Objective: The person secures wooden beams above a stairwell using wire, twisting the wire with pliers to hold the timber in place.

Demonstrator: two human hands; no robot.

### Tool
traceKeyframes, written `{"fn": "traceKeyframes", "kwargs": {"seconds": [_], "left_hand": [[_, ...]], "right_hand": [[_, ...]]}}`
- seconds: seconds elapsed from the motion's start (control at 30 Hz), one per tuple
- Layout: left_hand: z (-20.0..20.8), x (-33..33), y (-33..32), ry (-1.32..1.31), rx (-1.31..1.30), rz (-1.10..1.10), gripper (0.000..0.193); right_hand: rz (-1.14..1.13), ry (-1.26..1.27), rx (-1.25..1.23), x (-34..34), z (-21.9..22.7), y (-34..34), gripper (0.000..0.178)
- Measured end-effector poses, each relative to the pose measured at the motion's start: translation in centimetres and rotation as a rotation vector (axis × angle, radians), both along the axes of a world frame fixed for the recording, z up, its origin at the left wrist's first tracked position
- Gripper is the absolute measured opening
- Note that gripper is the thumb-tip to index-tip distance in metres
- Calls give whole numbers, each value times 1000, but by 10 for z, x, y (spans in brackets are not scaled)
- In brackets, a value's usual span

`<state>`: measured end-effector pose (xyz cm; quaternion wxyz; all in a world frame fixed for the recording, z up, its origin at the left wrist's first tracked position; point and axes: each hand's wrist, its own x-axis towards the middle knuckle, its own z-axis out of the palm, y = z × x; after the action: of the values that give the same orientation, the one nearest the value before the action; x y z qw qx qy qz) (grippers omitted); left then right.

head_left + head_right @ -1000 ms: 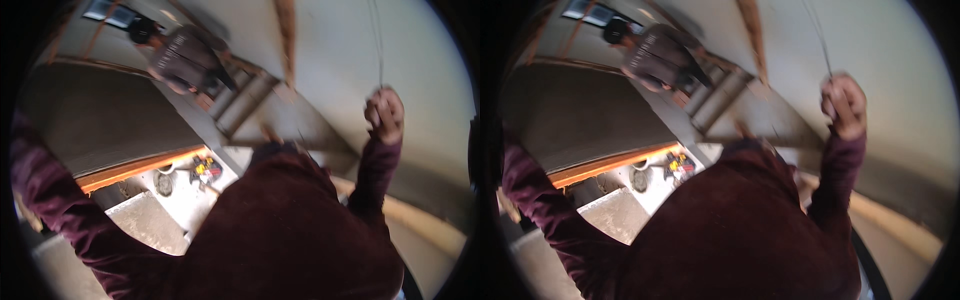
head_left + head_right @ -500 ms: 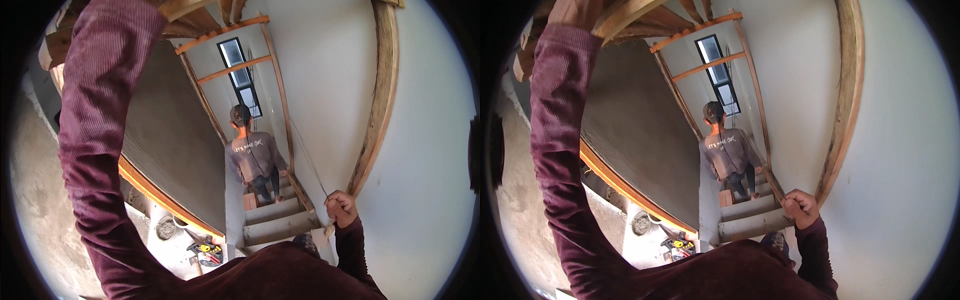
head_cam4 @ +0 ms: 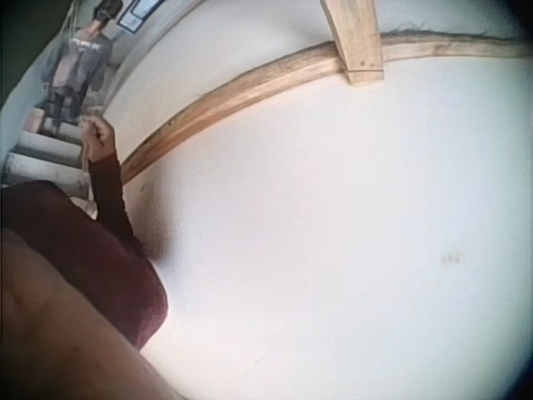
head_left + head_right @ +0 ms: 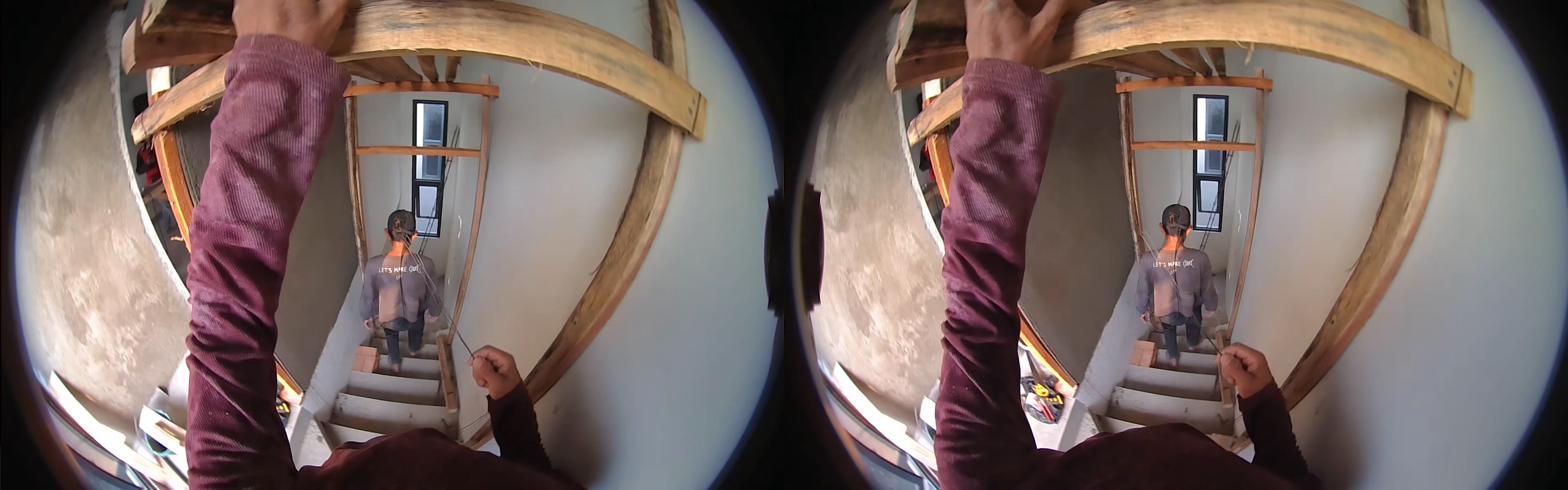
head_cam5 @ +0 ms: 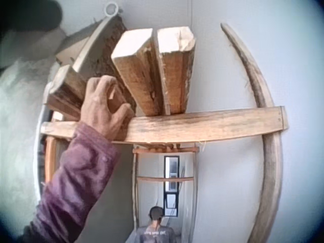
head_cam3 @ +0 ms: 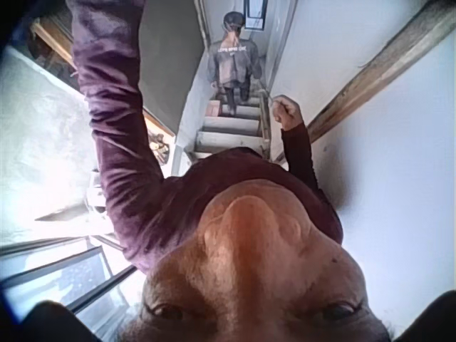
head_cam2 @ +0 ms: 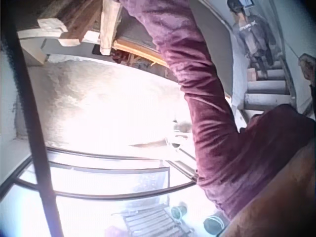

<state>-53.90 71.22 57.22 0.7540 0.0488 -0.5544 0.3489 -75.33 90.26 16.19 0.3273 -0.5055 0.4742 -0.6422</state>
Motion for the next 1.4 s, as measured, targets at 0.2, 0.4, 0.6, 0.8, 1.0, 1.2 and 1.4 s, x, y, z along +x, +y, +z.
{"fn": "traceKeyframes", "kwargs": {"seconds": [0.2,0.4,0.6,0.8,1.0,1.2,1.4], "left_hand": [[36,26,5,-608,-76,-126,49],[46,37,1,-661,-152,-197,30],[17,21,-18,-267,-42,-740,55],[21,19,-29,-293,-24,-731,46],[60,23,-29,-585,-18,-724,45],[57,27,-27,-670,170,-911,40],[38,24,-21,-932,141,-907,37]], "right_hand": [[-8,-54,141,-12,-20,19,19],[-135,-96,128,-7,-33,27,20],[-155,-103,162,20,-42,7,19],[-110,-47,131,52,-31,-21,20],[-153,-79,111,60,-41,-10,17],[-234,-144,160,54,-61,15,18],[-250,-141,130,45,-71,24,21]]}}
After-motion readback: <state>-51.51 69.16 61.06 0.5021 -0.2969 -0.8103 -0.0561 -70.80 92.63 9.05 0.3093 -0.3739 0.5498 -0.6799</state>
